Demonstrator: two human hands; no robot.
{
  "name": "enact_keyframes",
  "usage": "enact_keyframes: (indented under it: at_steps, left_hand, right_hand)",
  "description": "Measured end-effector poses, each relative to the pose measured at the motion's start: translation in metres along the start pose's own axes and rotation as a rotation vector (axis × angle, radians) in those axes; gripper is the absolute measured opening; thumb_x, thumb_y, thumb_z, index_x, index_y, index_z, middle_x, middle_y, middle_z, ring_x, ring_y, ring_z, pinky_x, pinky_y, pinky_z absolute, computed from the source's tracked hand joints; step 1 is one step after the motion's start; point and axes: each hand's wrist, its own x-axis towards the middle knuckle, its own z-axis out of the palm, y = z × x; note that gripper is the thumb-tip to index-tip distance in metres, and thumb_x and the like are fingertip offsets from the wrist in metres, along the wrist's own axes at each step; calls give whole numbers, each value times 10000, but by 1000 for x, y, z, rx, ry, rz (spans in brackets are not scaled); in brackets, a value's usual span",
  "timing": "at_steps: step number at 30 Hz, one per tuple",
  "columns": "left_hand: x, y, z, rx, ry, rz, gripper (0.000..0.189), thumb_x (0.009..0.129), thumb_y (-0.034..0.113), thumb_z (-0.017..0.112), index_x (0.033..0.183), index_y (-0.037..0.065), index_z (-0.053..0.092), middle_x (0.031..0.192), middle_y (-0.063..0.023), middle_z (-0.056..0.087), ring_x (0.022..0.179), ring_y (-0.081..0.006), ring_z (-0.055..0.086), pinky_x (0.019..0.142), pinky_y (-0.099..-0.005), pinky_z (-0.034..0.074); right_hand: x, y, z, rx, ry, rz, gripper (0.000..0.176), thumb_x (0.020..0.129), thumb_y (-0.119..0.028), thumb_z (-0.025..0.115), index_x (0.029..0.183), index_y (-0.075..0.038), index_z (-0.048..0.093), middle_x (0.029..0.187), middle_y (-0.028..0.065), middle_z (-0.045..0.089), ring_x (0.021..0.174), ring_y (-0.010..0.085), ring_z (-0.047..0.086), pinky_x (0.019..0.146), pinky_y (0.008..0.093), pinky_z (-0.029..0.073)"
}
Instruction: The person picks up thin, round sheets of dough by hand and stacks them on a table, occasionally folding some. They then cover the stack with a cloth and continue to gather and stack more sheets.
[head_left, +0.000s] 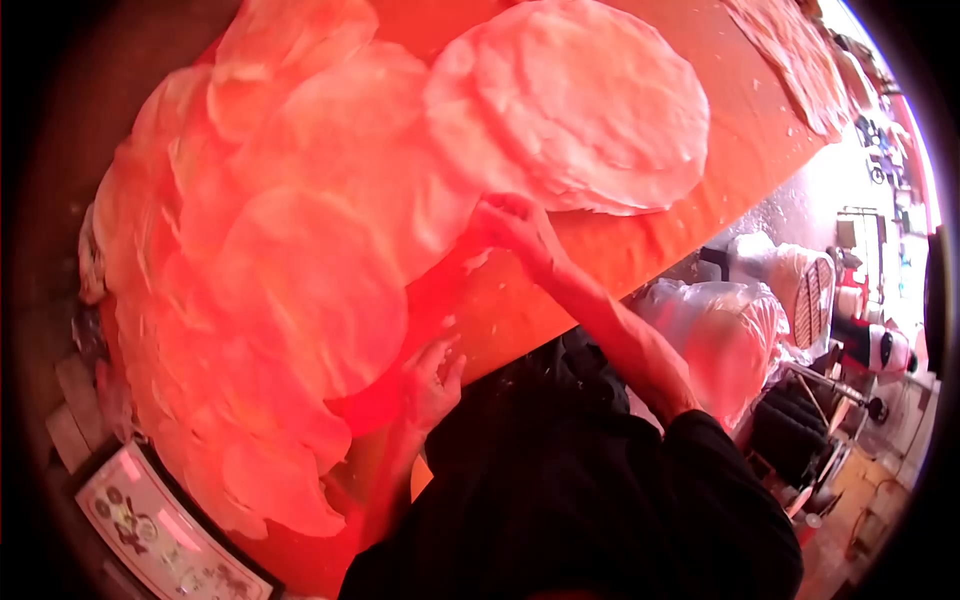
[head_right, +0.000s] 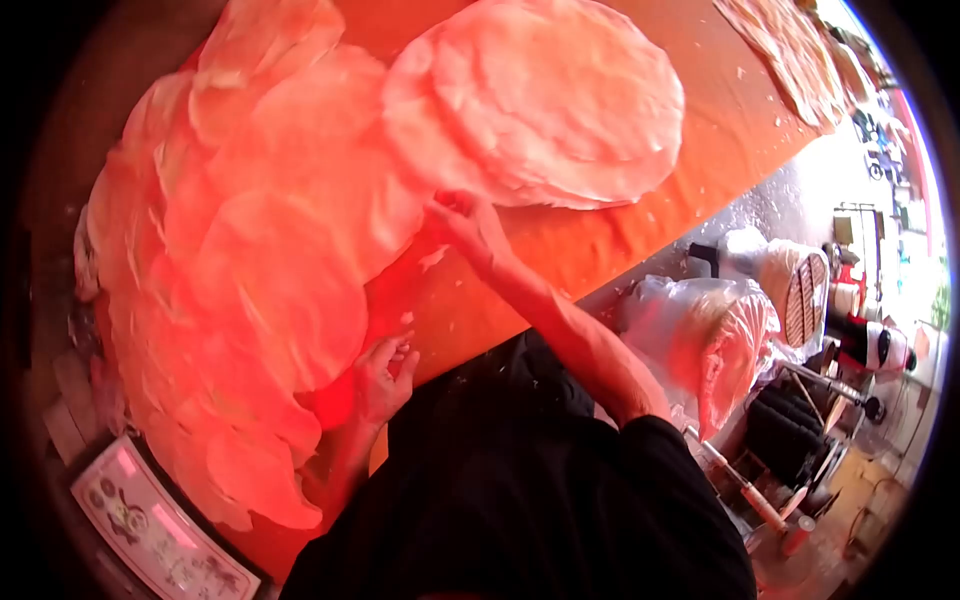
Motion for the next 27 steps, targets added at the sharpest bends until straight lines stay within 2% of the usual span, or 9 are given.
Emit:
enact_keyframes:
  at_steps: [5,7,10,13,14,17,20,24,27]
  left_hand:
    - [-37,-34,-11,-340,65,-344,267,895,81,657,1145,-10,636,939,-84,675,852,-132,648,766,-270,532]
    - [-46,-47,-6,-444,59,-399,285,908,84,648,1174,-14,615,956,-67,670,869,-121,636,790,-264,524]
    - [-53,-51,3,-562,35,-408,303,923,89,635,1201,-22,588,988,-65,661,886,-119,629,808,-259,519]
    - [-53,-50,5,-708,51,-416,295,938,101,624,1196,-33,577,1003,-80,654,884,-127,630,798,-265,524]
    - [-52,-51,6,-763,62,-430,292,944,108,619,1194,-35,574,1002,-84,653,880,-131,632,795,-269,525]
    - [-43,-43,7,-849,59,-431,288,961,122,597,1200,-34,560,1020,-104,653,889,-150,637,796,-279,530]
    - [-26,-25,1,-912,28,-402,301,995,174,530,1221,-25,539,1054,-126,650,909,-184,644,821,-309,532]
    - [3,-26,3,-1282,23,-409,405,1029,317,412,1241,-10,523,1088,-172,637,923,-259,644,843,-373,527]
    - [36,-7,-6,-1674,12,-392,529,1026,433,333,1290,6,502,1168,-180,621,1032,-323,618,869,-432,507]
  right_hand:
    - [21,5,13,299,24,355,416,871,-252,706,1150,-11,515,901,144,613,744,267,659,686,356,571]
    - [19,-6,39,480,206,367,384,851,-276,726,1104,-35,567,924,140,616,639,240,623,571,341,521]
    - [3,-34,56,433,141,421,391,844,-339,723,1044,-54,545,878,127,613,652,253,634,562,345,519]
    - [18,-19,81,204,81,531,319,866,-313,708,1021,-48,621,746,123,623,532,224,595,478,338,443]
    - [10,-21,77,-13,-83,282,354,829,-335,731,936,-14,626,738,63,618,583,163,599,508,284,459]
    - [15,-52,116,-270,-88,-64,325,815,-304,728,842,13,663,700,61,633,568,128,587,499,275,451]
    - [-16,-141,148,-255,-228,-338,278,835,-259,680,820,19,677,730,73,651,615,141,599,539,280,464]
    - [-35,-214,131,-107,-254,-490,232,860,-204,643,900,23,673,787,69,650,675,147,608,589,282,476]
    - [-44,-235,94,-6,-98,-400,213,878,-163,615,959,26,670,829,66,650,720,152,614,626,284,484]
